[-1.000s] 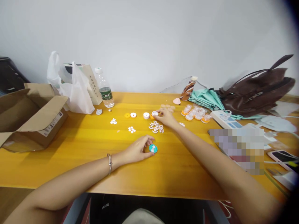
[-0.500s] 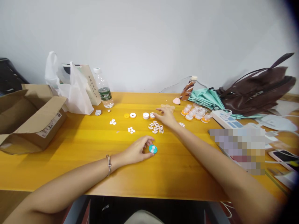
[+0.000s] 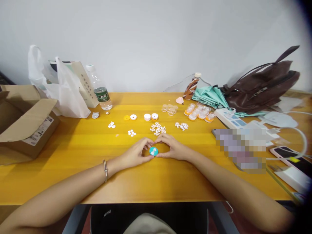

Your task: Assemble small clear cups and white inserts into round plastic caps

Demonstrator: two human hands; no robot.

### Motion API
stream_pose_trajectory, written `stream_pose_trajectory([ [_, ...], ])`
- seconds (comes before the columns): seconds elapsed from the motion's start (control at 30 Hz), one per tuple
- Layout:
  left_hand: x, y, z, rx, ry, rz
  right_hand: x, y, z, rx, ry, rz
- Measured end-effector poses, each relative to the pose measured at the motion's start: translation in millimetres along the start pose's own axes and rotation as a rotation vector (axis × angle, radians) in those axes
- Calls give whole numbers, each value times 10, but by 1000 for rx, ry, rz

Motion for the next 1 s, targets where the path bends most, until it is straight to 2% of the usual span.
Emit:
stream_pose_trajectory([
  [0.37, -44, 76, 33, 2, -103, 0, 63, -48, 9, -10, -7, -24],
  [0.6, -49, 97, 45, -19, -26, 80, 59, -72, 16, -39, 3, -49],
  [0.8, -144, 117, 127, 33, 140, 262, 51, -111, 8, -56, 16, -93],
  [1.0, -290, 92, 158, 65, 142, 501, 44, -120, 17, -84, 21, -100],
])
Point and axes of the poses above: each hand's wrist, its own z-axis towards the middle knuckle, its own y-axis out of the back of the hand, x = y × z, the point moved 4 cm from there along z, towards the middle knuckle, and after that the axes turned 14 degrees about z, right-handed, at the moved point
